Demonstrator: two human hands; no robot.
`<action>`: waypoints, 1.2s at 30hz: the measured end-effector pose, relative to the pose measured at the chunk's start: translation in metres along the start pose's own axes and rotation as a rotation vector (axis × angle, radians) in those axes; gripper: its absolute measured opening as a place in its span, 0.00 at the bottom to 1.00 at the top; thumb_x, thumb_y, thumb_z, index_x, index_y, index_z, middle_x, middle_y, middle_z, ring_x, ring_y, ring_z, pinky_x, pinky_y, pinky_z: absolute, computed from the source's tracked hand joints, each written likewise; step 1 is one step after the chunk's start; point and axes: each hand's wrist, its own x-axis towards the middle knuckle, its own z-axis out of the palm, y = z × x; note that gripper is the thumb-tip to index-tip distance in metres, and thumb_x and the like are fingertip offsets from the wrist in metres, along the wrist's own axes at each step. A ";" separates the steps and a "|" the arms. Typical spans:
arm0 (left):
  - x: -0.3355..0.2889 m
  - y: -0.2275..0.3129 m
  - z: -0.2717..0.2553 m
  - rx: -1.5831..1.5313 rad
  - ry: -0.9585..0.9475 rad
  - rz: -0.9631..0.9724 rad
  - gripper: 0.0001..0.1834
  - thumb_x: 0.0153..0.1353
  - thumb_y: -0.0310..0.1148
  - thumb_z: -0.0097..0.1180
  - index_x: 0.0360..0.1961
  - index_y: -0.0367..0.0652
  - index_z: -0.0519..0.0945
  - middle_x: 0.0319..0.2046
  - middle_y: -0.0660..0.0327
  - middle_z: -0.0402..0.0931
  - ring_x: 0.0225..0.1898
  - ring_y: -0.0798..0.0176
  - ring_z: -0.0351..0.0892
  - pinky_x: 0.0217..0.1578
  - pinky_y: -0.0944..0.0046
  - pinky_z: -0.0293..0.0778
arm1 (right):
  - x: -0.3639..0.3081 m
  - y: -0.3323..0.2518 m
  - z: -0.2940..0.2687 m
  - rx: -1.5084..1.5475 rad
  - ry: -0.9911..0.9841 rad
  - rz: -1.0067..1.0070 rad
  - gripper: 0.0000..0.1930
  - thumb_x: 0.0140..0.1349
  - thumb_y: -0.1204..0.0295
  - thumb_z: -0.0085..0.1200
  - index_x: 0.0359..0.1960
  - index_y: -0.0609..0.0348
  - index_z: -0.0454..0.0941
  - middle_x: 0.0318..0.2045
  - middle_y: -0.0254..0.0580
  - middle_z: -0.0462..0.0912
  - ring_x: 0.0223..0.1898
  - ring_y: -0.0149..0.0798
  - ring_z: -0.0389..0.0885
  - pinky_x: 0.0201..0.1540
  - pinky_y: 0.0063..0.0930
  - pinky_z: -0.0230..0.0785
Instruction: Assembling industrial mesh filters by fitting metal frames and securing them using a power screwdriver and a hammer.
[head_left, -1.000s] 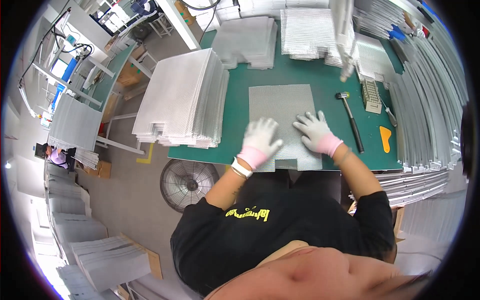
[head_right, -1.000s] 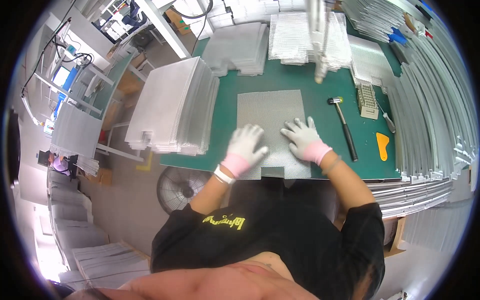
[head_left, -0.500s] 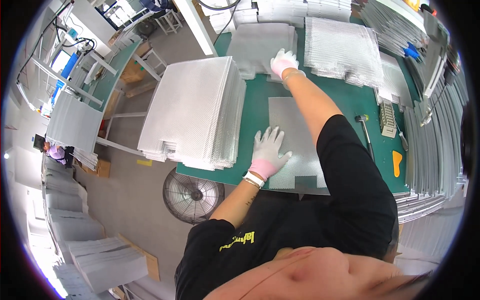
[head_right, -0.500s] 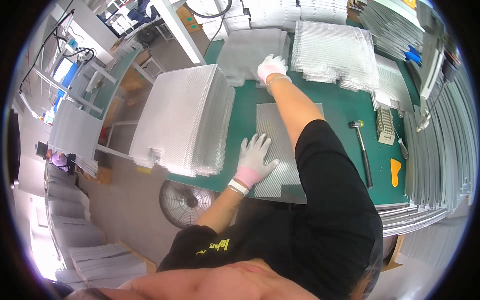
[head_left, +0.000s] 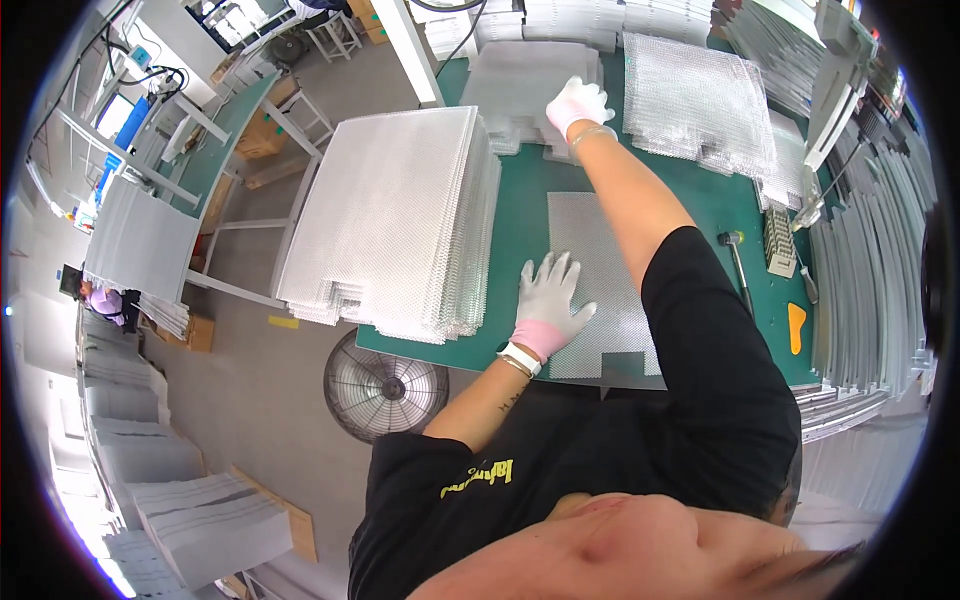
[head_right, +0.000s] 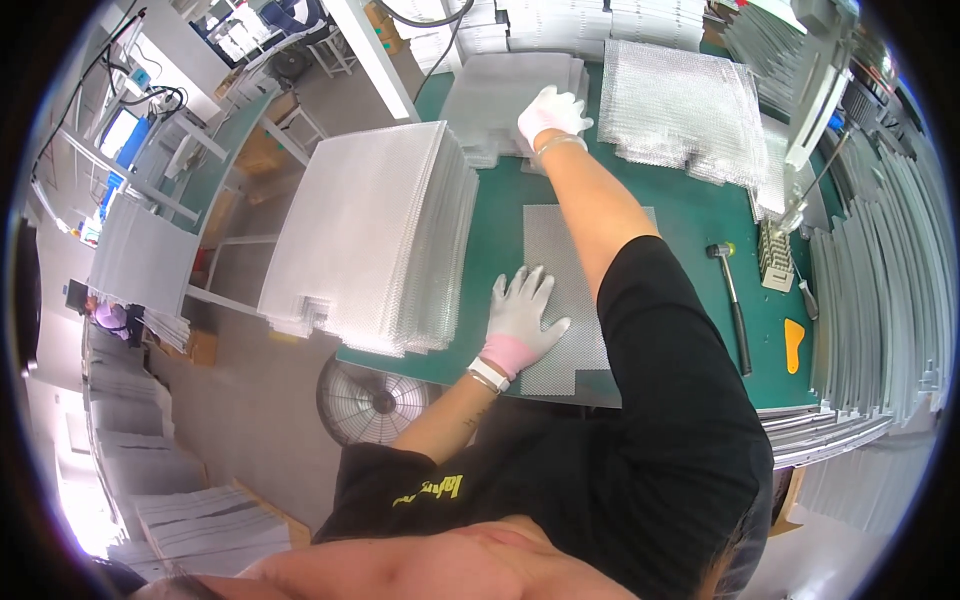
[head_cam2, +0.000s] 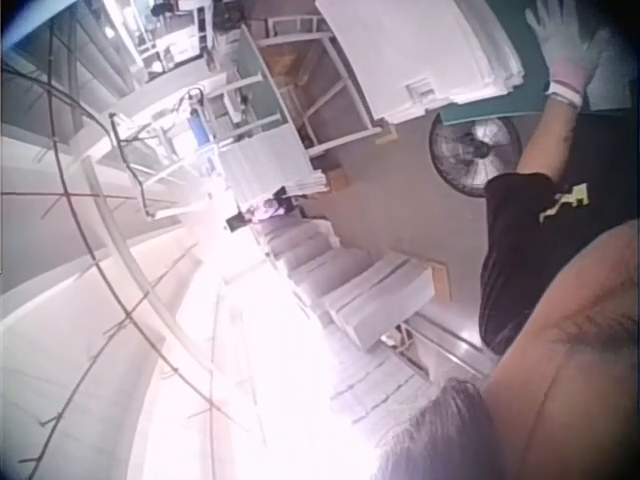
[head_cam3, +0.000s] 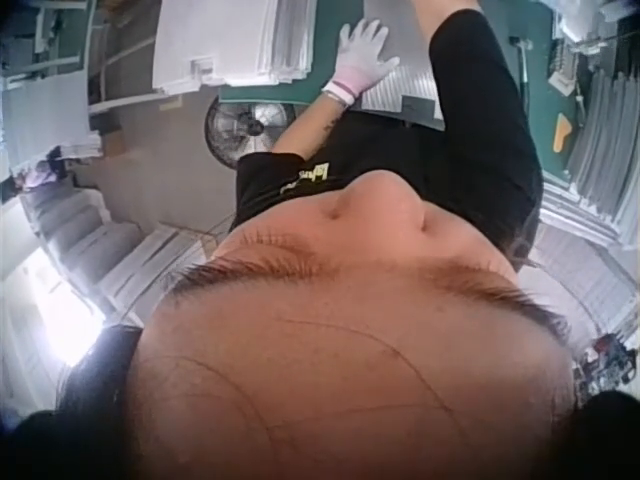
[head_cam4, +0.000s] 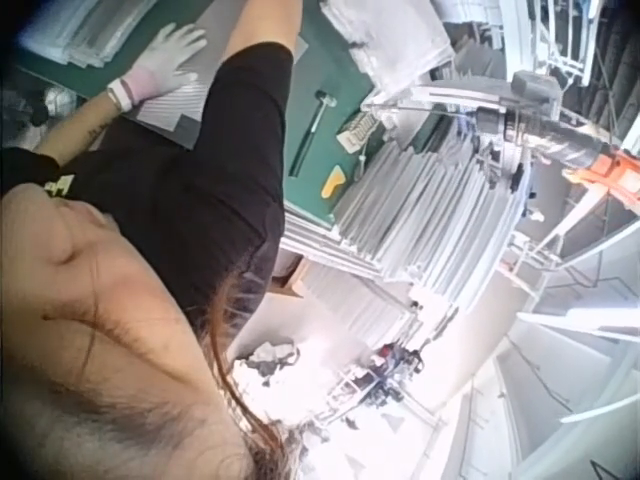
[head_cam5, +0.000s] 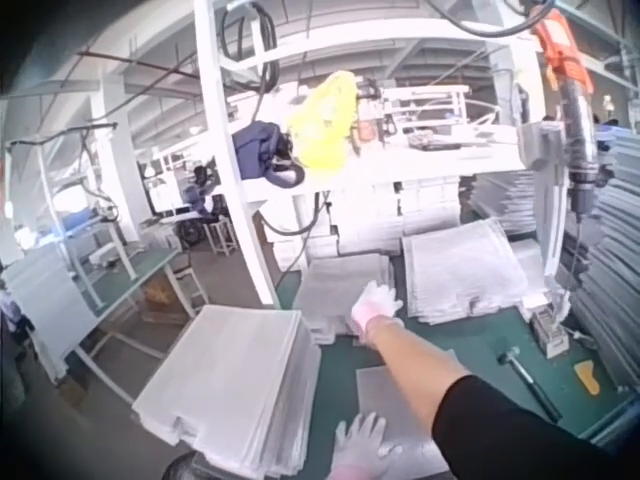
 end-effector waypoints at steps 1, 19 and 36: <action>-0.001 0.000 -0.001 0.000 0.002 -0.008 0.40 0.61 0.55 0.54 0.68 0.40 0.66 0.71 0.49 0.59 0.73 0.45 0.54 0.72 0.40 0.45 | 0.000 -0.003 -0.001 0.079 0.035 0.002 0.22 0.62 0.64 0.49 0.57 0.58 0.74 0.58 0.56 0.75 0.65 0.55 0.68 0.66 0.55 0.61; 0.001 -0.003 0.001 -0.018 0.057 0.015 0.36 0.62 0.52 0.53 0.65 0.40 0.70 0.69 0.49 0.62 0.73 0.46 0.55 0.73 0.42 0.45 | -0.023 0.046 -0.095 0.745 0.150 -0.794 0.21 0.64 0.73 0.46 0.58 0.59 0.79 0.52 0.49 0.84 0.55 0.44 0.81 0.59 0.31 0.70; 0.001 0.002 0.006 -0.011 0.062 -0.003 0.34 0.62 0.52 0.55 0.64 0.42 0.71 0.69 0.51 0.62 0.73 0.48 0.54 0.73 0.43 0.45 | -0.010 0.044 -0.081 0.683 0.220 -0.638 0.19 0.62 0.72 0.46 0.53 0.54 0.82 0.51 0.52 0.83 0.56 0.52 0.79 0.62 0.35 0.69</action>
